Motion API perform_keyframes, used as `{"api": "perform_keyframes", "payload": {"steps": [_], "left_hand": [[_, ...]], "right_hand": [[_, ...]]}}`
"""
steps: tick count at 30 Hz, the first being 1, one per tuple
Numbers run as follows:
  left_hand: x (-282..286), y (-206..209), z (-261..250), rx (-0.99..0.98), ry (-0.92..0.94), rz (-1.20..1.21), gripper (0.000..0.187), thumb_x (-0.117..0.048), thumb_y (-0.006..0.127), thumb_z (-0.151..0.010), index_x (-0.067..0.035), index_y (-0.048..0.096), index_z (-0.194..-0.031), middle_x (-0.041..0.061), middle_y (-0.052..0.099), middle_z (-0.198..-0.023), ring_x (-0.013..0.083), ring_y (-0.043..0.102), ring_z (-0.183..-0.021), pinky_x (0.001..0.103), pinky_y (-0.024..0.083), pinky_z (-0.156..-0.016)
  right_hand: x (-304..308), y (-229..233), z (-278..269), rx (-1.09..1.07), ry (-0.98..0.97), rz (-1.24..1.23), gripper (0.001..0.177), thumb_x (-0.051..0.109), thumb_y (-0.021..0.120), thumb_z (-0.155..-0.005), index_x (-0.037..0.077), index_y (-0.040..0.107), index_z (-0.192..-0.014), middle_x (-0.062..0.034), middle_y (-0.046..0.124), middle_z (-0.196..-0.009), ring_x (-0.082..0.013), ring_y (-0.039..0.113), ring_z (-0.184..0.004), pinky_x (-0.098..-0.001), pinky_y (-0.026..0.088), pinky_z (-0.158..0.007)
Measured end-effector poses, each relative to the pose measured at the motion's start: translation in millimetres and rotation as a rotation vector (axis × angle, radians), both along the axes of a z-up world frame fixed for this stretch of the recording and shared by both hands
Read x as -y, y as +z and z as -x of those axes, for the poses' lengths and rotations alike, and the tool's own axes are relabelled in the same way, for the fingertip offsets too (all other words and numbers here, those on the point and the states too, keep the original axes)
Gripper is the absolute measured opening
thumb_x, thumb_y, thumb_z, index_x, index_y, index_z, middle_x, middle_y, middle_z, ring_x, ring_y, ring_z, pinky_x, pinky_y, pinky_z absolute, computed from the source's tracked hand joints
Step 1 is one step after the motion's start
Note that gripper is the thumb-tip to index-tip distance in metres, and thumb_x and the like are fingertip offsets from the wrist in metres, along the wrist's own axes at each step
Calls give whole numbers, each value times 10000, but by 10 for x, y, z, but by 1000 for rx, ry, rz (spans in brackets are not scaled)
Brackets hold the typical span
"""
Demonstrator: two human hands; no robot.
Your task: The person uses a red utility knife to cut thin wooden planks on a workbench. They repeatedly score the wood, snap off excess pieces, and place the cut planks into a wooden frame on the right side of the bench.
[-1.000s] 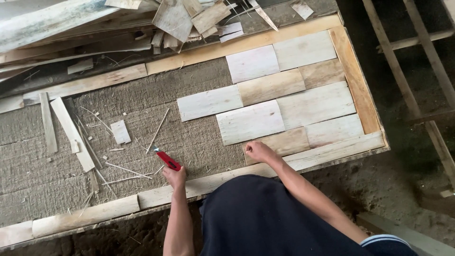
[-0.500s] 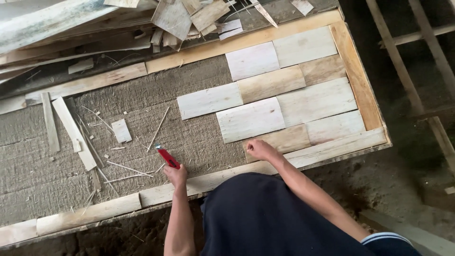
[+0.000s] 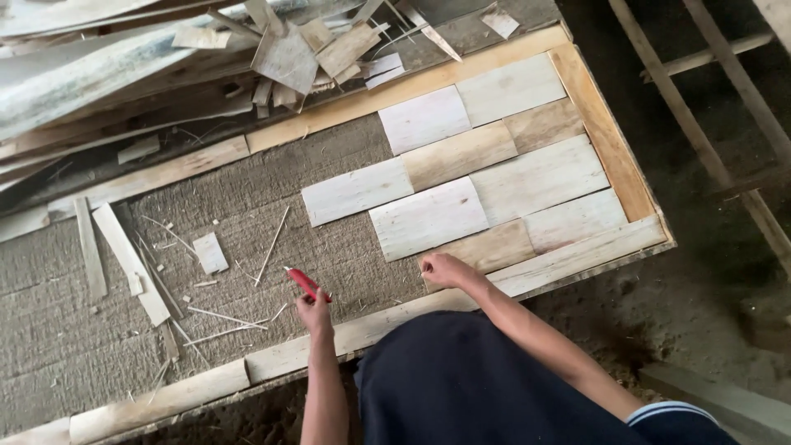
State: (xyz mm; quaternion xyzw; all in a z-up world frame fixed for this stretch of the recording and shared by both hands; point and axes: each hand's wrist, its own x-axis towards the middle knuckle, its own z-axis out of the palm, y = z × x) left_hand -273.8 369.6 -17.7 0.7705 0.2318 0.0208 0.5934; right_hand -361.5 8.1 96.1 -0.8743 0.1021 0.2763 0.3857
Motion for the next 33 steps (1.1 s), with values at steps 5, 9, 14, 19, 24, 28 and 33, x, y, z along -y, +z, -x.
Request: {"api": "perform_keyframes", "payload": {"steps": [5, 9, 14, 19, 24, 28, 33], "left_hand": [[386, 462, 240, -116, -190, 145, 441, -153, 840, -866, 59, 585, -1156, 194, 621, -949, 210, 626, -765, 292, 554, -635], [370, 183, 235, -278, -386, 68, 467, -174, 870, -861, 31, 616, -1196, 247, 678, -1067, 321, 703, -919, 413, 598, -752], [320, 22, 301, -325, -374, 85, 529, -170, 911, -794, -7, 631, -1213, 203, 677, -1001, 300, 680, -824, 442, 618, -614], [303, -73, 272, -319, -370, 98, 549, -158, 915, -791, -15, 631, -1239, 221, 681, -1038, 305, 677, -855, 465, 622, -612], [331, 35, 303, -345, -367, 122, 524, -130, 870, -833, 11, 600, -1259, 230, 652, -1063, 310, 648, -884, 492, 627, -645], [327, 36, 321, -342, -365, 117, 486, -135, 859, -844, -4, 610, -1241, 205, 658, -1055, 290, 668, -898, 470, 633, -642], [340, 46, 362, -291, -377, 89, 459, -128, 848, -855, -4, 625, -1236, 197, 664, -1046, 266, 657, -908, 422, 621, -672]], "right_hand": [[-51, 106, -12, 11, -6, -13, 260, 339, 676, -883, 151, 754, -1045, -113, 759, -1111, -340, 700, -1112, -476, 562, -964], [-83, 334, 29, 18, -1, -24, 272, 312, 660, -890, 116, 752, -1053, -163, 751, -1119, -377, 690, -1122, -501, 555, -973], [-57, 357, 94, 10, 8, 5, 273, 333, 655, -892, 135, 752, -1054, -136, 753, -1123, -358, 688, -1135, -483, 550, -989], [-32, 358, 129, 15, 5, 0, 253, 319, 649, -894, 138, 753, -1037, -143, 747, -1117, -365, 684, -1136, -486, 547, -991], [-6, 200, 155, -10, -9, 13, 254, 346, 639, -897, 177, 743, -1056, -94, 753, -1125, -329, 692, -1133, -464, 559, -972], [20, -100, 182, 21, -19, 31, 266, 327, 660, -872, 167, 733, -1071, -104, 744, -1137, -341, 690, -1132, -471, 570, -962], [196, 309, 49, 345, -196, 424, 534, 243, 743, -877, 153, 622, -1389, -137, 541, -1395, -394, 566, -1279, -519, 584, -934]]}}
